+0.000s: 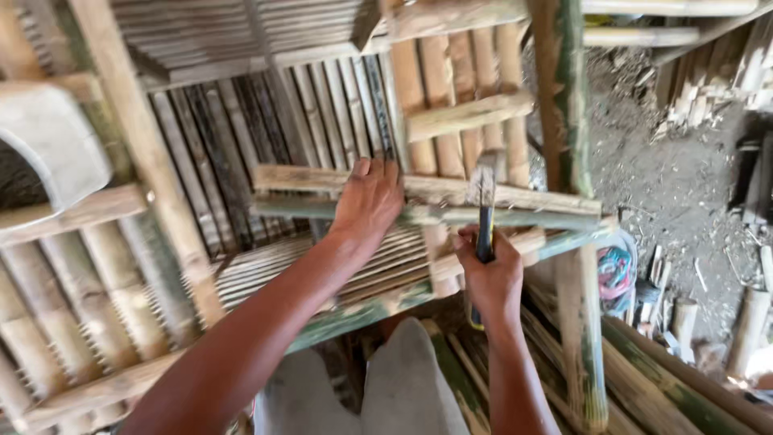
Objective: The person assembles a bamboo frame by hammering nails into slats to secure them. They retrieve nails from a container, position bamboo pieces, and use a hammer to fasten them together.
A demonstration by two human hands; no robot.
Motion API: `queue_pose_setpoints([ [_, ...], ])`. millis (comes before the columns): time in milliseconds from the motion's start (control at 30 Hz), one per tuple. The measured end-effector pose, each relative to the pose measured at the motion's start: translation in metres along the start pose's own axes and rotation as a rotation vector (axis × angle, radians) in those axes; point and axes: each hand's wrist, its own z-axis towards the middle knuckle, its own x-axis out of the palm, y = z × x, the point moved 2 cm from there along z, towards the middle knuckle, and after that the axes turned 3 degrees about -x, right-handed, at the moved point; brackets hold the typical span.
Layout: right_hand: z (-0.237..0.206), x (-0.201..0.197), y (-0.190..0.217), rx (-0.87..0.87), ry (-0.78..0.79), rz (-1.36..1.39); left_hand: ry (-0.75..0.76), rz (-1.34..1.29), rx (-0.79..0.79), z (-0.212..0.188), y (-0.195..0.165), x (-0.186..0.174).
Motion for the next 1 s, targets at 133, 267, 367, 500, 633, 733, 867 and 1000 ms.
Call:
queue_pose_setpoints([
  [133, 0.022, -0.045, -0.039, 0.345, -0.004, 0.261, -0.043, 0.009, 0.197, 0.022, 0.000, 0.007],
  [267, 0.031, -0.064, -0.042, 0.183, 0.005, 0.390, 0.196, -0.442, -0.048, -0.010, -0.006, -0.002],
  [367, 0.036, -0.058, -0.030, 0.044, 0.063, 0.580, 0.116, -0.783, -0.301, -0.023, -0.032, -0.021],
  [500, 0.054, -0.034, -0.015, 0.089, 0.196, 0.692, 0.161, -1.112, -0.649, 0.018, -0.072, -0.023],
  [633, 0.082, -0.022, -0.023, 0.222, 0.363, 0.181, -0.161, -1.487, -0.773, 0.070, -0.095, -0.012],
  [733, 0.100, -0.031, -0.038, 0.215, 0.369, -0.011, -0.208, -1.537, -0.926, 0.079, -0.105, -0.001],
  [867, 0.113, -0.046, -0.054, 0.036, 0.222, -0.075, -0.239, -1.397, -1.001, 0.057, -0.098, 0.009],
  [1000, 0.114, -0.048, -0.062, -0.097, 0.155, -0.130, -0.111, -1.174, -1.092, 0.028, -0.076, 0.030],
])
